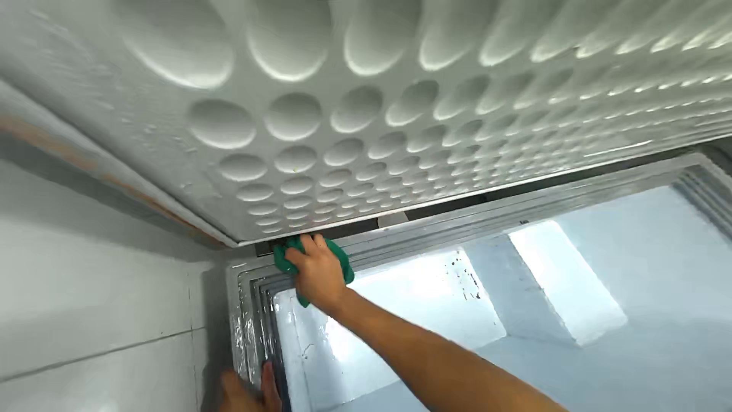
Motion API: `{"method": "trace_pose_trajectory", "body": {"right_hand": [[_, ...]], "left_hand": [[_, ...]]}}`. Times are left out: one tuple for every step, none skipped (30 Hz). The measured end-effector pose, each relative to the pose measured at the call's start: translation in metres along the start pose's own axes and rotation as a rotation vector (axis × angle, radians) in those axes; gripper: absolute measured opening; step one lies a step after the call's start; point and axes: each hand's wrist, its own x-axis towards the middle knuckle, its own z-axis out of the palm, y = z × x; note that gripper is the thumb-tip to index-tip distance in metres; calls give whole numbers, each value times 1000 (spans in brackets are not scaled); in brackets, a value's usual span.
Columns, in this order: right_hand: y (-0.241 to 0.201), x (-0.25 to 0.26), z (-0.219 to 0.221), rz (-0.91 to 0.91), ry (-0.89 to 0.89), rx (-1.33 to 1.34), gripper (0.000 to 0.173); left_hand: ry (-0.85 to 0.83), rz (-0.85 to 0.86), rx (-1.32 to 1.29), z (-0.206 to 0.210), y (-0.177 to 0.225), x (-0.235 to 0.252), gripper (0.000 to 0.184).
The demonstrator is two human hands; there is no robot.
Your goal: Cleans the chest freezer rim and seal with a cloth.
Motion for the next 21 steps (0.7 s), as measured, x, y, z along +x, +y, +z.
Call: {"method": "trace_pose_trajectory", "body": {"right_hand": [[6, -2, -12, 19, -71, -4, 30], [18, -5, -28, 45, -120, -19, 31], [36, -10, -45, 80, -138, -44, 32], [60, -18, -64, 126, -130, -88, 34], [87, -24, -81, 169, -111, -146, 34], [112, -29, -96, 216, -110, -189, 34], [128, -34, -104, 248, -94, -211, 31], [133, -35, -104, 272, -64, -221, 28], [129, -34, -100, 292, -26, -228, 25], [119, -34, -92, 305, 12, -228, 22], [102, -32, -81, 297, 40, -213, 20], [82, -27, -65, 260, 63, -186, 19], [60, -22, -45, 224, 75, -148, 19], [36, -18, -25, 197, 86, -103, 20], [12, -12, -6, 180, 98, -59, 21], [-9, -6, 9, 190, 106, -25, 22], [-23, -3, 19, 213, 115, -6, 23], [-31, -2, 25, 235, 128, 4, 24], [-34, -5, 28, 246, 142, 15, 24], [-35, -7, 29, 251, 147, 31, 24], [-37, -11, 29, 254, 138, 62, 25]], "left_hand": [[5, 11, -8, 1, -1, -2, 74], [6, 19, -22, 2, 0, -4, 75], [-2, 28, -45, 0, 1, -5, 75], [-15, 27, -58, -2, 3, -5, 75], [-20, 16, -55, -2, 6, -3, 74], [-35, -11, -42, -3, 8, -3, 74], [-57, -50, -23, -5, 9, -3, 73], [-58, -76, -6, -5, 8, -1, 71], [-50, -89, 7, -3, 9, 1, 69], [-26, -78, 15, 0, 9, 1, 67], [-9, -69, 19, 2, 9, 3, 67], [5, -66, 21, 4, 9, 3, 66], [14, -61, 20, 5, 8, 3, 66], [12, -64, 17, 6, 8, 2, 66], [0, -72, 17, 5, 9, 3, 66], [-26, -91, 21, 4, 10, 5, 66], [-51, -106, 34, 3, 11, 6, 66], [-66, -114, 56, 2, 10, 7, 66], [-71, -115, 75, 2, 10, 6, 67], [-72, -111, 87, 2, 12, 6, 68], [-69, -104, 92, 2, 13, 5, 69]]}}
